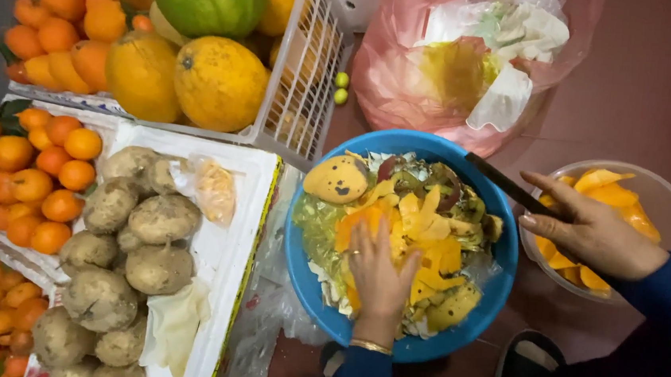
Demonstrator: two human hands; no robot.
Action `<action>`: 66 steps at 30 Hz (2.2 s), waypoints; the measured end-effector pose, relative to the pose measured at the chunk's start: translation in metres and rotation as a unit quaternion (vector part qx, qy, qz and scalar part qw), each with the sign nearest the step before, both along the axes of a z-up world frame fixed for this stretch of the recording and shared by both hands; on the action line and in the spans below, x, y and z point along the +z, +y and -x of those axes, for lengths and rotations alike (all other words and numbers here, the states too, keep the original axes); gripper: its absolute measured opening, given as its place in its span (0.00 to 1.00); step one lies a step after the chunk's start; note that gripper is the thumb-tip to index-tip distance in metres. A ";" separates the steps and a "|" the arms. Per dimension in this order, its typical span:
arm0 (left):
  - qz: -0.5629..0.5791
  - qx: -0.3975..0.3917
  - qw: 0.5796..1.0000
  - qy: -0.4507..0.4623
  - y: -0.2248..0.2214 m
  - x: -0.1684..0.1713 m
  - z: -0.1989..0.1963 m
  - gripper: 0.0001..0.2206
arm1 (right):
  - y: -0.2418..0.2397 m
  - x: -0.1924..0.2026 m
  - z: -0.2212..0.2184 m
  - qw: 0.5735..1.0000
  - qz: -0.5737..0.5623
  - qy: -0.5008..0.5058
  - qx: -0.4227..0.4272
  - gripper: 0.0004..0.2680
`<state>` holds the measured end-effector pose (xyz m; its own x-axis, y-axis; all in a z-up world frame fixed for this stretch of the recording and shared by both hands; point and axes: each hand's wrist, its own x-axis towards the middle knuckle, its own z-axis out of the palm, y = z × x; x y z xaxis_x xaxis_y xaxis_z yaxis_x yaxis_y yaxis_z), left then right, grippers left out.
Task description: Peeling the skin off mangoes and slicing the flesh into a plastic bowl using a knife
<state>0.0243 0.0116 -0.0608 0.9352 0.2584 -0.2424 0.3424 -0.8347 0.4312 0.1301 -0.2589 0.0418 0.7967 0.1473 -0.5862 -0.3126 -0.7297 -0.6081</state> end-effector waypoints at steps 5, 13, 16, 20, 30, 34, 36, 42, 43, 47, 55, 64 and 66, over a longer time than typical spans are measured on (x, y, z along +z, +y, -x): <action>-0.084 -0.076 0.992 -0.048 -0.012 -0.043 -0.002 0.32 | -0.005 -0.015 -0.004 1.000 -0.017 -0.005 0.008 0.29; 0.003 -0.079 0.994 0.071 -0.007 -0.001 -0.021 0.34 | 0.002 -0.009 -0.002 0.999 -0.043 0.031 -0.001 0.29; 0.002 -0.066 0.998 0.013 0.003 0.006 -0.029 0.38 | 0.001 -0.011 -0.007 0.999 -0.031 0.017 0.019 0.29; -0.096 0.060 0.993 -0.020 0.044 0.045 -0.068 0.35 | 0.002 -0.014 -0.009 0.999 -0.047 0.012 0.020 0.29; -0.228 -0.211 0.950 -0.031 0.146 -0.022 -0.141 0.42 | 0.011 -0.017 -0.023 0.995 -0.074 0.062 0.005 0.30; -0.203 -0.239 0.949 0.007 0.149 -0.011 -0.152 0.43 | 0.012 -0.025 -0.025 0.993 -0.104 0.056 -0.013 0.29; -0.184 -0.270 0.944 0.041 0.155 -0.015 -0.157 0.46 | 0.015 -0.027 -0.028 0.991 -0.118 0.067 -0.010 0.30; -0.140 -0.307 0.940 0.052 0.159 -0.013 -0.163 0.47 | 0.024 -0.034 -0.030 0.991 -0.084 0.096 -0.039 0.28; -0.138 -0.309 0.940 0.052 0.159 -0.013 -0.164 0.47 | 0.022 -0.039 -0.030 0.991 -0.083 0.097 -0.041 0.28; -0.110 -0.293 0.948 0.059 0.161 -0.009 -0.169 0.50 | 0.026 -0.042 -0.035 0.989 -0.113 0.097 -0.026 0.29; 0.140 -0.097 0.982 0.081 0.152 0.053 -0.147 0.43 | 0.026 -0.050 -0.032 0.935 -0.320 0.121 -0.091 0.26; 0.793 0.166 0.583 0.058 0.108 0.022 -0.051 0.28 | 0.040 0.002 -0.001 0.847 -0.481 0.186 -0.130 0.24; 0.815 0.179 0.550 0.049 0.076 0.028 -0.039 0.33 | 0.039 -0.010 0.014 0.820 -0.560 0.088 -0.079 0.26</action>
